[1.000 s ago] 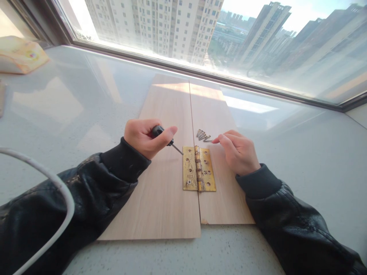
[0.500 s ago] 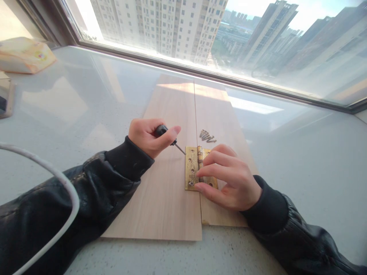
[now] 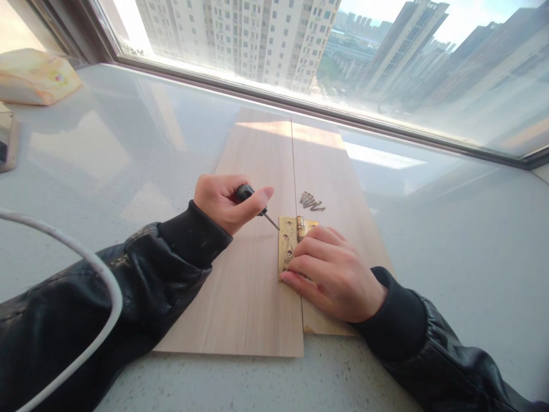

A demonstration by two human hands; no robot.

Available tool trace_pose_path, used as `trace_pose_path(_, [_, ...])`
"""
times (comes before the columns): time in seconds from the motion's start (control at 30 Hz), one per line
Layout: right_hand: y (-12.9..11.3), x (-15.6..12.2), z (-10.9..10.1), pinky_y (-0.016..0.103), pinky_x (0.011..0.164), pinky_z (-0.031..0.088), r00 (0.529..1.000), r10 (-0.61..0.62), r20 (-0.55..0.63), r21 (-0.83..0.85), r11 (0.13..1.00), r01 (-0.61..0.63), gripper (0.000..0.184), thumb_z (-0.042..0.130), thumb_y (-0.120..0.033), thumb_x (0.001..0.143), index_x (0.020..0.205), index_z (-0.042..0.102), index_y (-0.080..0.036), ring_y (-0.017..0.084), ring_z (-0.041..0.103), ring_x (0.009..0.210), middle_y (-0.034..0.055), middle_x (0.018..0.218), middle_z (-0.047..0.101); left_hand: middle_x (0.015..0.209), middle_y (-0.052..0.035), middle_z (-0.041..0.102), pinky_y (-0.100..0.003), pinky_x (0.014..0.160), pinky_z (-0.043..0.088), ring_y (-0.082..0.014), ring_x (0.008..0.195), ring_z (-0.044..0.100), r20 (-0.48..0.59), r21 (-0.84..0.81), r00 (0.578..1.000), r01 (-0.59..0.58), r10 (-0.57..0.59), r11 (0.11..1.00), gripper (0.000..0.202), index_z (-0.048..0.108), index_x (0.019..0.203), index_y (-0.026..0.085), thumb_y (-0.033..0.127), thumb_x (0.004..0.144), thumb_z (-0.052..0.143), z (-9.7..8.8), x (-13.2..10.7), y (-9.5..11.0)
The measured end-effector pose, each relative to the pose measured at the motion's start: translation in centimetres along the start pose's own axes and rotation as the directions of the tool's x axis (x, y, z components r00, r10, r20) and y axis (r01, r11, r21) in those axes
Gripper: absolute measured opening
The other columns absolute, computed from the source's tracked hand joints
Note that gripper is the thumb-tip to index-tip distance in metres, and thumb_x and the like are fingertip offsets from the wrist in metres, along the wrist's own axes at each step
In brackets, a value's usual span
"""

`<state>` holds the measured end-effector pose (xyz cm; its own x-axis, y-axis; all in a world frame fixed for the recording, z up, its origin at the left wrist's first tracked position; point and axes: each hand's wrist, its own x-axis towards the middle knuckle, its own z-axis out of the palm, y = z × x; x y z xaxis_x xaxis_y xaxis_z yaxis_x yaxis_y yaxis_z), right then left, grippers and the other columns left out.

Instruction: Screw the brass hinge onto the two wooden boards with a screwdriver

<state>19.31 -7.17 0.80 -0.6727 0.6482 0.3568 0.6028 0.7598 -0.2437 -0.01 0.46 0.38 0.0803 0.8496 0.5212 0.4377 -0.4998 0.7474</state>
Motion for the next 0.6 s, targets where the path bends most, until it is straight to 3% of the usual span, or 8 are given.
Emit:
trace_pose_path(0.17, [0.0,0.0,-0.2,0.034,0.066,0.041,1.0,0.0,-0.032,0.025,1.0,0.001,0.015,0.062,-0.028,0.08,0.072,0.063,-0.016,0.017,0.047,0.07,0.0046,0.069,0.058,0.042,0.0053,0.027,-0.024,0.038,0.021,-0.0067,0.042,0.025,0.07,-0.028,0.996,-0.057,0.059,0.998,0.042,0.041,0.042,0.019,0.039,0.071,0.064,-0.6,-0.1,0.4])
trace_pose_path(0.27, [-0.1,-0.6,-0.8,0.031,0.061,0.042,0.975,0.076,-0.21,0.104,0.993,-0.055,0.013,0.067,-0.027,0.075,0.071,0.062,-0.016,0.015,0.047,0.065,0.0037,0.067,0.057,0.039,0.0054,0.035,-0.023,0.036,0.023,-0.0066,0.038,0.029,0.195,-0.096,0.973,-0.108,0.125,0.99,0.037,0.047,0.046,0.02,0.042,0.066,0.07,-1.5,-0.7,1.3])
trace_pose_path(0.37, [-0.4,-1.9,-1.4,0.026,0.054,0.039,0.903,0.231,-0.362,0.177,0.968,-0.177,0.012,0.065,-0.014,0.074,0.065,0.057,-0.016,0.011,0.047,0.06,0.0019,0.063,0.053,0.045,0.0032,0.05,-0.023,0.037,0.03,-0.008,0.04,0.04,0.275,-0.168,0.946,-0.132,0.174,0.977,0.029,0.056,0.055,0.02,0.041,0.064,0.073,-2.3,-1.5,2.3])
trace_pose_path(0.43, [-0.6,-2.9,-1.6,0.025,0.052,0.038,0.877,0.303,-0.373,0.204,0.949,-0.241,0.015,0.064,-0.012,0.074,0.062,0.055,-0.016,0.01,0.047,0.057,0.0011,0.061,0.052,0.053,0.0008,0.057,-0.024,0.041,0.037,-0.0097,0.046,0.047,0.298,-0.211,0.929,-0.16,0.219,0.964,0.026,0.059,0.06,0.019,0.04,0.064,0.074,-2.7,-1.9,2.9])
trace_pose_path(0.6, [-0.9,-4.3,-1.6,0.024,0.05,0.039,0.864,0.372,-0.34,0.256,0.92,-0.296,0.018,0.062,-0.013,0.076,0.06,0.054,-0.016,0.009,0.048,0.055,-0.0001,0.059,0.052,0.064,-0.0037,0.064,-0.023,0.046,0.043,-0.0116,0.055,0.056,0.332,-0.282,0.903,-0.181,0.273,0.942,0.018,0.063,0.07,0.016,0.033,0.075,0.067,-2.7,-2.4,3.6])
